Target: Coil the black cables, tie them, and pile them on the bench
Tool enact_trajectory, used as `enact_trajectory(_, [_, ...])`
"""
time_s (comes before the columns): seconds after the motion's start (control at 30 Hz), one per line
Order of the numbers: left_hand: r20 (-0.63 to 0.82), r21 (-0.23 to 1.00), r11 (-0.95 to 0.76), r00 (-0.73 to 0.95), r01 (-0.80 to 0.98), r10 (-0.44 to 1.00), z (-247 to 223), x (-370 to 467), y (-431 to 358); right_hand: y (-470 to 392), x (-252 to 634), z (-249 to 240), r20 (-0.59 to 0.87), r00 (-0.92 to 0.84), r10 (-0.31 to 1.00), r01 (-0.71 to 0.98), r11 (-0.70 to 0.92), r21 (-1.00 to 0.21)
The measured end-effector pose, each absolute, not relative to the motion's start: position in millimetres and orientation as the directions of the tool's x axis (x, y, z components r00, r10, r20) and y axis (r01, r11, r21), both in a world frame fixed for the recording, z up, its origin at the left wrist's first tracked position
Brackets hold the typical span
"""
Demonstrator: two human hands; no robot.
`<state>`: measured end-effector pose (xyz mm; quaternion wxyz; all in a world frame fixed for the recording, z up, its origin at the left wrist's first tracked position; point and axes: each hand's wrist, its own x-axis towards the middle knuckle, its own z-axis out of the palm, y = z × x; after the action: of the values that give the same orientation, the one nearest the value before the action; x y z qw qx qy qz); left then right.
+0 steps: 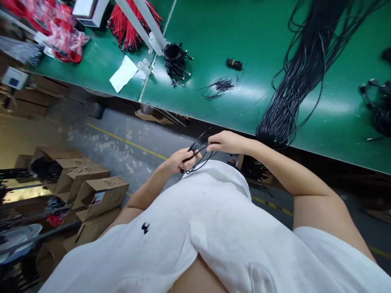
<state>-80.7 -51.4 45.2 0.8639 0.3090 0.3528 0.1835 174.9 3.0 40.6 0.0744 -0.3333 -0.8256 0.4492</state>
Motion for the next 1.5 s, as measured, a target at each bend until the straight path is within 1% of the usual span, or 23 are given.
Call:
enact_trajectory(0.07, [-0.47, 0.647, 0.744, 0.68, -0.168, 0.562, 55.9, -89.3, -45.9, 3.3, 202.2, 21.9, -0.204, -0.707, 0.677, 0.459, 0.22, -0.861])
enact_trajectory(0.13, [-0.472, 0.65, 0.738, 0.664, -0.183, 0.58, 62.5, -95.2, -39.8, -2.4, 219.5, 6.8, -0.208, -0.631, 0.748, 0.452, 0.136, -0.882])
enact_trajectory(0.2, [-0.496, 0.653, 0.743, 0.66, -0.144, 0.564, 64.1, -95.6, -36.0, -8.1, 222.2, -1.0, -0.192, -0.617, 0.763, 0.458, 0.15, -0.876])
enact_trajectory(0.3, [-0.515, 0.635, 0.77, 0.712, -0.058, 0.478, 61.4, -88.6, -35.4, -10.9, 206.3, 1.4, -0.153, -0.634, 0.758, 0.505, 0.257, -0.824])
enact_trajectory(0.37, [-0.506, 0.624, 0.781, 0.747, -0.028, 0.431, 59.4, -83.7, -36.8, -10.8, 191.5, 9.0, -0.095, -0.623, 0.776, 0.523, 0.324, -0.789])
enact_trajectory(0.43, [-0.491, 0.609, 0.792, 0.77, -0.031, 0.407, 59.1, -81.3, -37.8, -11.9, 178.2, 17.1, -0.031, -0.617, 0.786, 0.504, 0.365, -0.783])
enact_trajectory(0.5, [-0.472, 0.577, 0.816, 0.797, -0.044, 0.376, 61.1, -82.3, -37.5, -14.7, 167.3, 21.1, 0.036, -0.57, 0.821, 0.487, 0.373, -0.79])
enact_trajectory(0.57, [-0.461, 0.536, 0.843, 0.82, -0.046, 0.338, 65.5, -87.7, -35.9, -16.8, 160.8, 17.0, 0.095, -0.464, 0.881, 0.497, 0.348, -0.795])
enact_trajectory(0.63, [-0.441, 0.512, 0.855, 0.831, -0.077, 0.339, 71.5, -99.0, -33.0, -16.5, 162.4, 3.4, 0.104, -0.388, 0.916, 0.502, 0.305, -0.809])
enact_trajectory(0.7, [-0.418, 0.514, 0.84, 0.805, -0.173, 0.421, 77.4, -117.0, -28.9, -14.4, 176.0, -16.3, 0.054, -0.324, 0.944, 0.499, 0.22, -0.838])
enact_trajectory(0.73, [-0.423, 0.519, 0.823, 0.768, -0.23, 0.481, 80.0, -127.9, -26.7, -13.5, 187.5, -26.2, 0.019, -0.262, 0.965, 0.5, 0.152, -0.853])
enact_trajectory(0.8, [-0.478, 0.53, 0.784, 0.649, -0.324, 0.592, 83.6, -150.8, -22.8, -13.4, 217.6, -41.5, -0.072, -0.078, 0.994, 0.511, -0.022, -0.859])
enact_trajectory(0.87, [-0.548, 0.532, 0.754, 0.523, -0.384, 0.653, 85.4, -170.7, -20.6, -16.0, 250.3, -46.7, -0.167, 0.093, 0.982, 0.551, -0.191, -0.812])
enact_trajectory(0.97, [-0.598, 0.518, 0.721, 0.408, -0.46, 0.69, 85.5, -188.2, -20.6, -23.3, 284.3, -38.1, -0.298, 0.213, 0.93, 0.644, -0.363, -0.673])
enact_trajectory(1.03, [-0.605, 0.502, 0.701, 0.373, -0.508, 0.703, 84.7, -192.8, -21.0, -28.9, 290.2, -29.6, -0.338, 0.191, 0.922, 0.698, -0.369, -0.614])
enact_trajectory(1.1, [-0.598, 0.486, 0.671, 0.347, -0.56, 0.723, 83.8, -195.1, -20.6, -33.8, 284.7, -25.1, -0.362, 0.109, 0.926, 0.754, -0.314, -0.576])
enact_trajectory(1.17, [-0.591, 0.472, 0.645, 0.328, -0.601, 0.737, 83.1, -196.7, -19.9, -36.7, 272.1, -26.2, -0.417, 0.048, 0.908, 0.804, -0.283, -0.523])
enact_trajectory(1.23, [-0.603, 0.454, 0.65, 0.328, -0.609, 0.728, 82.6, -196.7, -20.2, -36.3, 254.3, -30.7, -0.467, 0.011, 0.884, 0.814, -0.279, -0.509])
enact_trajectory(1.3, [-0.623, 0.433, 0.686, 0.356, -0.585, 0.697, 82.1, -193.6, -22.1, -32.0, 231.0, -34.7, -0.435, -0.056, 0.899, 0.799, -0.221, -0.559])
enact_trajectory(1.37, [-0.642, 0.411, 0.738, 0.405, -0.535, 0.651, 81.7, -187.4, -25.5, -24.0, 202.9, -36.2, -0.367, -0.162, 0.916, 0.779, -0.109, -0.618])
enact_trajectory(1.4, [-0.646, 0.404, 0.763, 0.433, -0.504, 0.629, 81.5, -183.7, -27.6, -18.9, 188.1, -36.2, -0.358, -0.222, 0.907, 0.765, -0.065, -0.64])
enact_trajectory(1.43, [-0.644, 0.403, 0.784, 0.462, -0.473, 0.61, 81.5, -180.1, -29.8, -13.6, 173.8, -36.1, -0.376, -0.291, 0.88, 0.744, -0.038, -0.667])
enact_trajectory(1.5, [-0.621, 0.419, 0.81, 0.521, -0.412, 0.586, 82.0, -173.5, -34.2, -3.7, 149.2, -36.3, -0.43, -0.419, 0.8, 0.683, -0.035, -0.73])
